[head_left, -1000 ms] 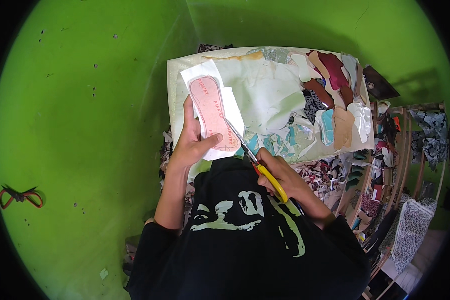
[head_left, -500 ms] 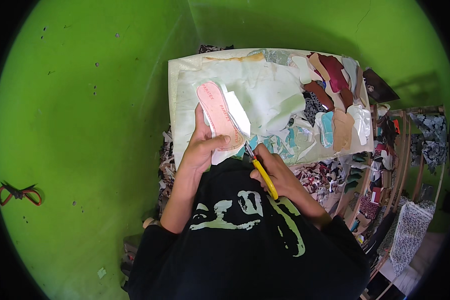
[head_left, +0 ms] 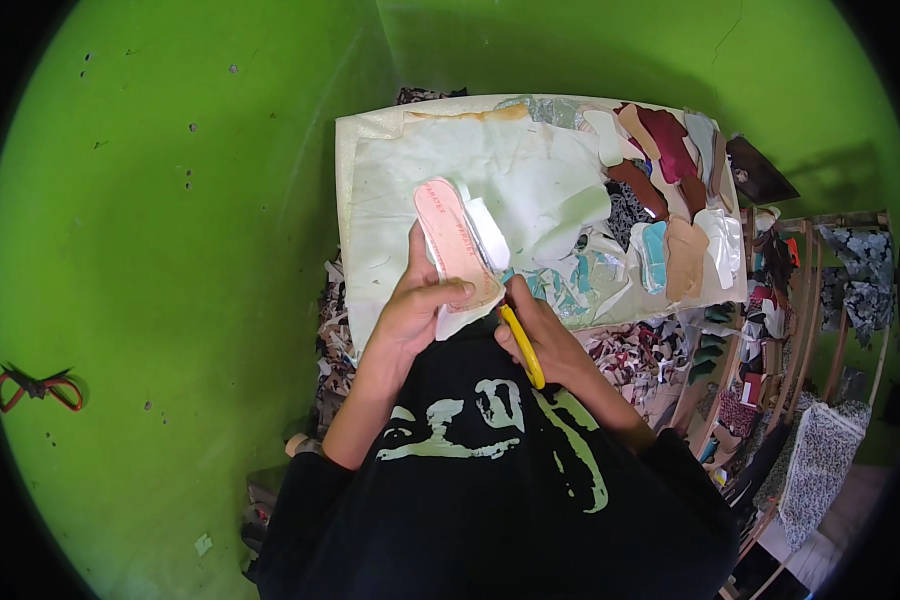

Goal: Cutting out shoe insole components from material using a paper pattern and scissors.

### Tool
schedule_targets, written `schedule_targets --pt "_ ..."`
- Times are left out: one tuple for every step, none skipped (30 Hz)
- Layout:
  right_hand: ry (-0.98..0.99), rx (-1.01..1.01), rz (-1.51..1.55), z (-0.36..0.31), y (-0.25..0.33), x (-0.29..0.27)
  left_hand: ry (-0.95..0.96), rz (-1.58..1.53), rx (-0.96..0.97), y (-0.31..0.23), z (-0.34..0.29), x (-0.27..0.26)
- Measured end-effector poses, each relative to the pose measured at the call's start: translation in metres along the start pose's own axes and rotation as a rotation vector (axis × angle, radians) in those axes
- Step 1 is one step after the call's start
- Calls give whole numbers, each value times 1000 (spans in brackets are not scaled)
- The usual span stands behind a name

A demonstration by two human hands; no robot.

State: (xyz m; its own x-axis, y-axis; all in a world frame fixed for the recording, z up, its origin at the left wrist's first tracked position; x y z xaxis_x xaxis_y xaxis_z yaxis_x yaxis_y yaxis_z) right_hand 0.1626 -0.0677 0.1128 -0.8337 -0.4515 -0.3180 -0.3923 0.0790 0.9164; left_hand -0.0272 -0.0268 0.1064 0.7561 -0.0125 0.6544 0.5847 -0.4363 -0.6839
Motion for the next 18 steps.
schedule_targets --pt "-28 -12 15 2 -1 1 7 9 -2 2 0 0" --pt "-28 -12 14 2 2 -2 7 8 -3 2 0 0" --pt "44 103 82 0 8 -6 -2 6 -7 3 -1 0" --pt "115 217 152 -1 11 -8 -11 5 -12 3 -1 0" --pt "114 217 153 -1 10 -8 -11 6 -13 3 -2 1" --pt "112 189 132 0 10 -8 -19 -1 -12 2 -3 3" --pt "111 161 112 0 9 -7 -27 -7 -12 2 -4 4" --pt "110 161 113 1 3 -4 -26 -6 -13 3 -4 3" --pt "35 52 77 3 -8 2 -8 8 -32 4 -4 1" --pt "-39 -56 39 5 -13 5 10 21 -49 6 -4 0" --pt "-38 -55 38 7 -15 7 10 19 -49 6 -4 1" --pt "-77 -106 67 9 -15 8 -6 6 -55 6 -4 5" --pt "-114 -158 97 11 -15 8 -23 -6 -60 6 -5 6" --pt "-112 -159 97 10 -13 7 -25 -6 -58 6 -5 4" --pt "-56 -30 129 7 -9 5 -22 -17 -60 6 -5 3" --pt "-1 99 160 5 -7 4 -17 -27 -62 6 -5 3" --pt "0 99 160 5 -7 4 -17 -27 -61 5 -6 4" --pt "-14 80 167 5 -6 5 -13 -30 -67 3 -6 5"
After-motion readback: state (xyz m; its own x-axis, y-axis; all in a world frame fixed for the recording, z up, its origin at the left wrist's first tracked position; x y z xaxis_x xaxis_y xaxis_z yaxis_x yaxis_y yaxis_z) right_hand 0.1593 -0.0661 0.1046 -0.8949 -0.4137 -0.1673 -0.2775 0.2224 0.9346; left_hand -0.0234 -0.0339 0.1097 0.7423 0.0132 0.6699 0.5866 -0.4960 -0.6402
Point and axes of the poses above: each hand's wrist, its own z-axis towards the middle knuckle, its own x-axis out of the palm, y = z × x, the point moved 1 cm from there along z, towards the middle knuckle, and after that the axes turned 2 degrees about -y, right-handed, at the moved point
